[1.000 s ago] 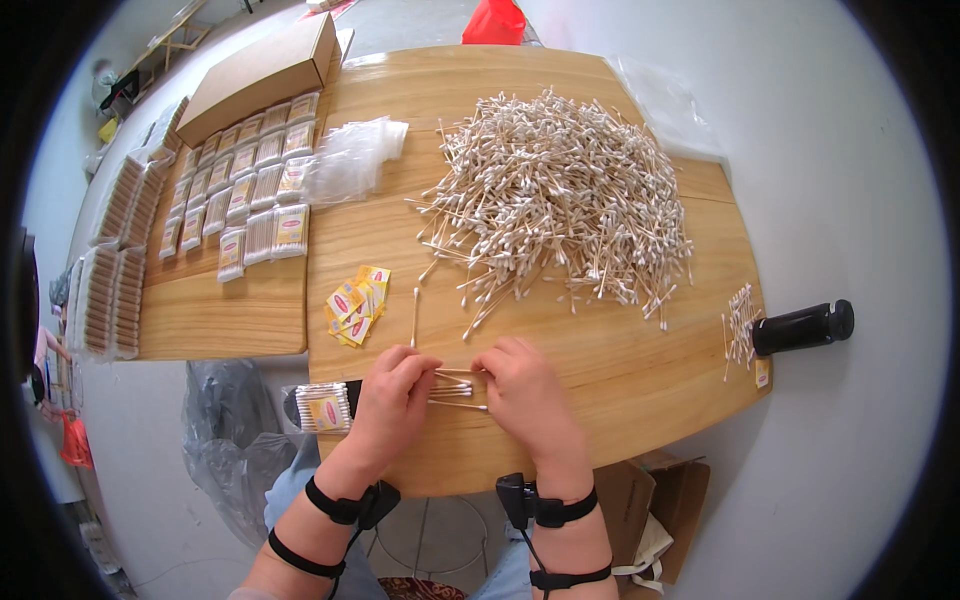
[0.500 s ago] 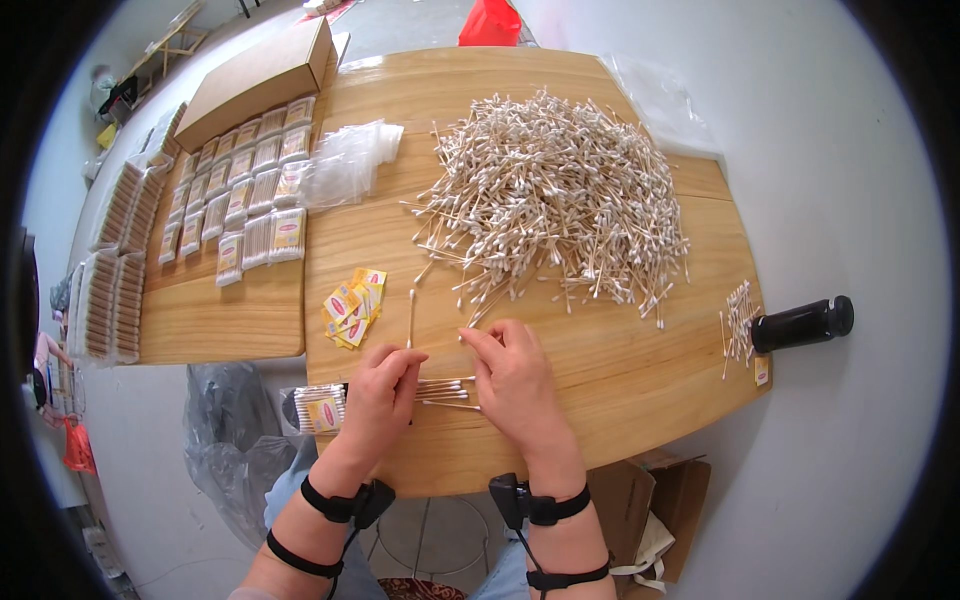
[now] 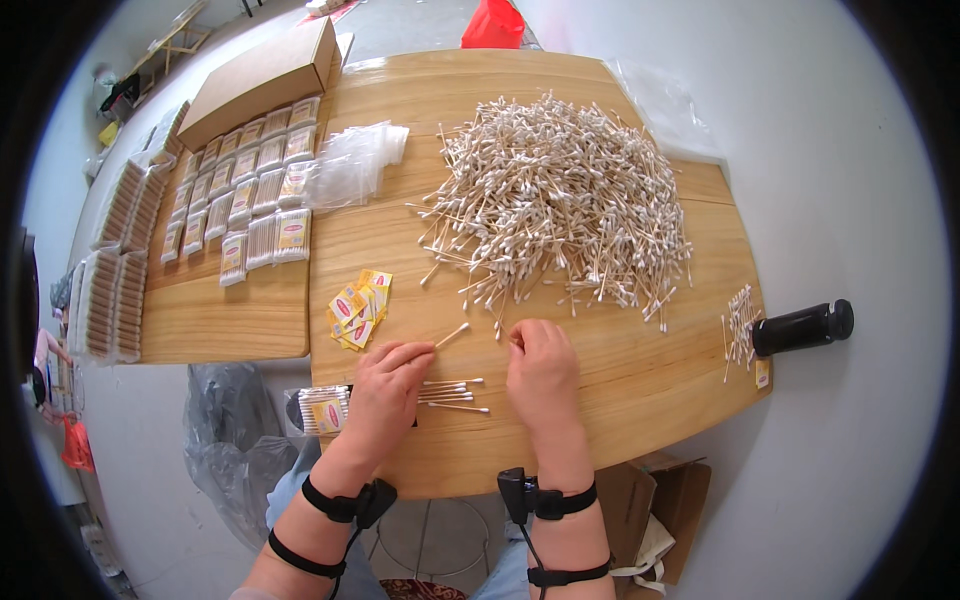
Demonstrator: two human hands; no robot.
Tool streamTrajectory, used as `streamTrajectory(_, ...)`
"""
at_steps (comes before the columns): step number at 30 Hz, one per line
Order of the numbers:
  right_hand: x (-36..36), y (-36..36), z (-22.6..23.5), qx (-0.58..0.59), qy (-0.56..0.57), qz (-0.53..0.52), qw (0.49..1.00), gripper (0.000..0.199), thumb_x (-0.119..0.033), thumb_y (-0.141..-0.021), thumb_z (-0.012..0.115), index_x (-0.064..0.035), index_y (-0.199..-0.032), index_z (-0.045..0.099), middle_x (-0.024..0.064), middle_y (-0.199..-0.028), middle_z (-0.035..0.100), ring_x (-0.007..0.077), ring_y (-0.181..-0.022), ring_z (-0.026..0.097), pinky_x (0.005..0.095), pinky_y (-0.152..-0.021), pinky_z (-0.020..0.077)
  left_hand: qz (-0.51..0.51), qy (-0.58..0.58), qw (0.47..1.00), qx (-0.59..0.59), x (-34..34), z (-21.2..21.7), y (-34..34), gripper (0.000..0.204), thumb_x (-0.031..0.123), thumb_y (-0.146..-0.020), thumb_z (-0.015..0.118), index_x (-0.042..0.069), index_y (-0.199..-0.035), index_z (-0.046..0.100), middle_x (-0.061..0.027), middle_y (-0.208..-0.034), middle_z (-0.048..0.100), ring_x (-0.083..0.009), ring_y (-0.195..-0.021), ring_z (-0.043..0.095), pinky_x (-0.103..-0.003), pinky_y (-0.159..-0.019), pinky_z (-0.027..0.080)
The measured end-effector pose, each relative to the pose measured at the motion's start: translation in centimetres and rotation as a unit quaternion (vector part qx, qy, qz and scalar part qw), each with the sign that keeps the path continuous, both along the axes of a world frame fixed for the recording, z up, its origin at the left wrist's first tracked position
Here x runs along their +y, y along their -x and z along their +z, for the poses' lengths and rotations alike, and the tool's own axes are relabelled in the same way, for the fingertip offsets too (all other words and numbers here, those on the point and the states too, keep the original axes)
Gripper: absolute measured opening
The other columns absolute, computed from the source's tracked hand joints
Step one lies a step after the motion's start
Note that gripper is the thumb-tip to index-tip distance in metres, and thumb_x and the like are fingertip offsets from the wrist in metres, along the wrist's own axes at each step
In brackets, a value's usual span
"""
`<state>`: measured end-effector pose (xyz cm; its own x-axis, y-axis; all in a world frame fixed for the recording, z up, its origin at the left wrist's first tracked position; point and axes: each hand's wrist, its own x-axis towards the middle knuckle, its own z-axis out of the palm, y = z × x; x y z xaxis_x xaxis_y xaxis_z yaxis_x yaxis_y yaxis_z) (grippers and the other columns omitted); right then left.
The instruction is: Counting and packaging cotton swabs into plastic bags with labels.
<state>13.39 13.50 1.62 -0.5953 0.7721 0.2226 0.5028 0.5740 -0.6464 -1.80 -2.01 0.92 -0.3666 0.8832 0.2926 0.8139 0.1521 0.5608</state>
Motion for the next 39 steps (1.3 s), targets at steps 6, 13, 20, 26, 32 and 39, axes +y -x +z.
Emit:
streamTrajectory(6,0.5,-0.6,0.2,-0.014,-0.008,0.012,1.0,0.013,0.003,-0.081,0.067,-0.0033,-0.091,0.064,0.0141,-0.09,0.063,0.0361,-0.09,0.061,0.0454,-0.079,0.0491,-0.034,-0.018,0.997,-0.074,0.3,0.8,-0.4,0.016,0.004,-0.084,0.07,0.005,-0.101,0.071,-0.0085,-0.11,0.07,-0.0291,-0.102,0.063,-0.041,-0.088,0.049)
streamTrajectory(13,0.1,-0.3,0.9,-0.006,-0.022,0.058,0.998,0.01,0.004,-0.082,0.066,-0.0032,-0.09,0.065,0.0134,-0.09,0.063,0.0356,-0.089,0.061,0.0447,-0.078,0.0494,-0.01,-0.012,0.997,-0.07,0.7,0.5,-0.9,0.013,0.001,-0.083,0.07,0.007,-0.094,0.072,-0.0085,-0.095,0.064,-0.0309,-0.093,0.061,-0.041,-0.082,0.05)
streamTrajectory(20,-0.5,-0.3,1.7,-0.028,0.017,0.143,0.989,0.011,0.002,-0.083,0.066,-0.0031,-0.093,0.068,0.0125,-0.088,0.063,0.0344,-0.089,0.061,0.0428,-0.077,0.0505,0.002,-0.026,0.995,-0.1,0.5,0.4,-1.1,0.02,-0.005,-0.08,0.065,0.006,-0.094,0.072,-0.0094,-0.098,0.064,-0.0314,-0.096,0.061,-0.042,-0.083,0.05)
streamTrajectory(26,-0.7,0.4,2.1,0.005,0.045,0.067,0.997,0.02,-0.002,-0.081,0.071,-0.0028,-0.101,0.068,0.014,-0.097,0.064,0.0333,-0.095,0.061,0.0434,-0.082,0.05,0.018,-0.045,0.996,-0.07,1.0,0.8,-1.5,0.02,-0.006,-0.079,0.064,0.006,-0.093,0.071,-0.0103,-0.1,0.065,-0.032,-0.097,0.061,-0.043,-0.085,0.049)
streamTrajectory(32,-0.3,0.6,0.7,-0.003,-0.063,0.041,0.997,0.016,-0.001,-0.081,0.071,-0.0022,-0.096,0.065,0.0137,-0.096,0.062,0.0351,-0.097,0.058,0.0454,-0.085,0.0481,-0.006,-0.019,0.997,-0.079,0.4,0.6,-1.1,0.014,-0.006,-0.077,0.064,0.006,-0.081,0.069,-0.0092,-0.095,0.064,-0.0317,-0.094,0.06,-0.042,-0.083,0.049)
streamTrajectory(39,0.0,0.5,-0.1,-0.007,-0.028,-0.03,0.999,0.013,0.002,-0.081,0.068,-0.0029,-0.092,0.061,0.0146,-0.094,0.062,0.0357,-0.092,0.059,0.045,-0.081,0.0483,-0.021,-0.022,0.995,-0.094,0.2,0.5,-0.9,0.013,-0.006,-0.076,0.063,0.005,-0.08,0.068,-0.0092,-0.093,0.065,-0.0319,-0.093,0.061,-0.042,-0.082,0.049)
